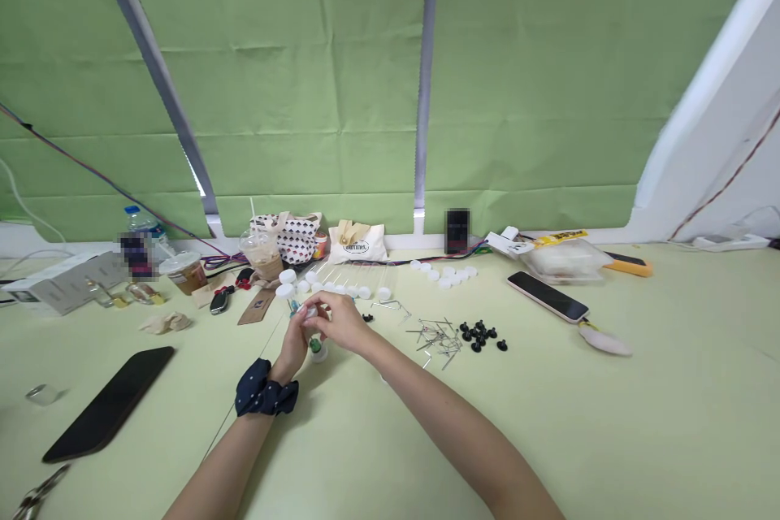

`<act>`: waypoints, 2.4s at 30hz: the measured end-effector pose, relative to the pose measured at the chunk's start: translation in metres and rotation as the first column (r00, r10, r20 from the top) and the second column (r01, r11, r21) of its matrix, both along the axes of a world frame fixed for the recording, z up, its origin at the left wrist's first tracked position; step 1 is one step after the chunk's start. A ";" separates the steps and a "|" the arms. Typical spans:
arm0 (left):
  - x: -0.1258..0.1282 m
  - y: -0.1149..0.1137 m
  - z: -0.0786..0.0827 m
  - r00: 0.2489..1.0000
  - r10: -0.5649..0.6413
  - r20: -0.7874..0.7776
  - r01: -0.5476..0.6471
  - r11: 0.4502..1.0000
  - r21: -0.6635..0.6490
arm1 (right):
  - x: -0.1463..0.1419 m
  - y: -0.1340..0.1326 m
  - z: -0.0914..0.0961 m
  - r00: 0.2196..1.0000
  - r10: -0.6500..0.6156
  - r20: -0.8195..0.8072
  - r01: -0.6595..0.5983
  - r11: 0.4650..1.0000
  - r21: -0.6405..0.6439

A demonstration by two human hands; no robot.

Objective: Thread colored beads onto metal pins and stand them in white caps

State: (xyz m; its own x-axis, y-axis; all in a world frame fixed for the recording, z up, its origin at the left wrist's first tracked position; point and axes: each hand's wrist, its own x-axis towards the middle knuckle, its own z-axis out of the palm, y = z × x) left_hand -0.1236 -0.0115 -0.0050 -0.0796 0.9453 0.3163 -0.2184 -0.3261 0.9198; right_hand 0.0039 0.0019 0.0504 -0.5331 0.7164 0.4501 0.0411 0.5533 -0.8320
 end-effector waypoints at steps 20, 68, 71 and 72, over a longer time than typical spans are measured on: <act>0.002 0.000 0.001 0.997 0.009 0.075 -0.007 0.999 -0.035 | -0.003 0.000 -0.010 0.997 -0.003 -0.082 -0.005 0.994 -0.105; 0.003 -0.003 0.010 0.996 0.032 0.081 -0.023 0.993 -0.112 | 0.000 0.005 0.001 0.991 -0.037 0.127 0.022 0.993 0.114; 0.003 -0.002 0.011 0.996 0.028 0.087 -0.016 0.991 -0.131 | 0.000 0.004 -0.003 0.994 -0.046 0.098 0.031 0.988 0.152; 0.003 -0.002 0.011 0.996 0.022 0.090 -0.010 0.990 -0.139 | 0.000 0.003 -0.004 0.995 -0.047 0.092 0.032 0.988 0.153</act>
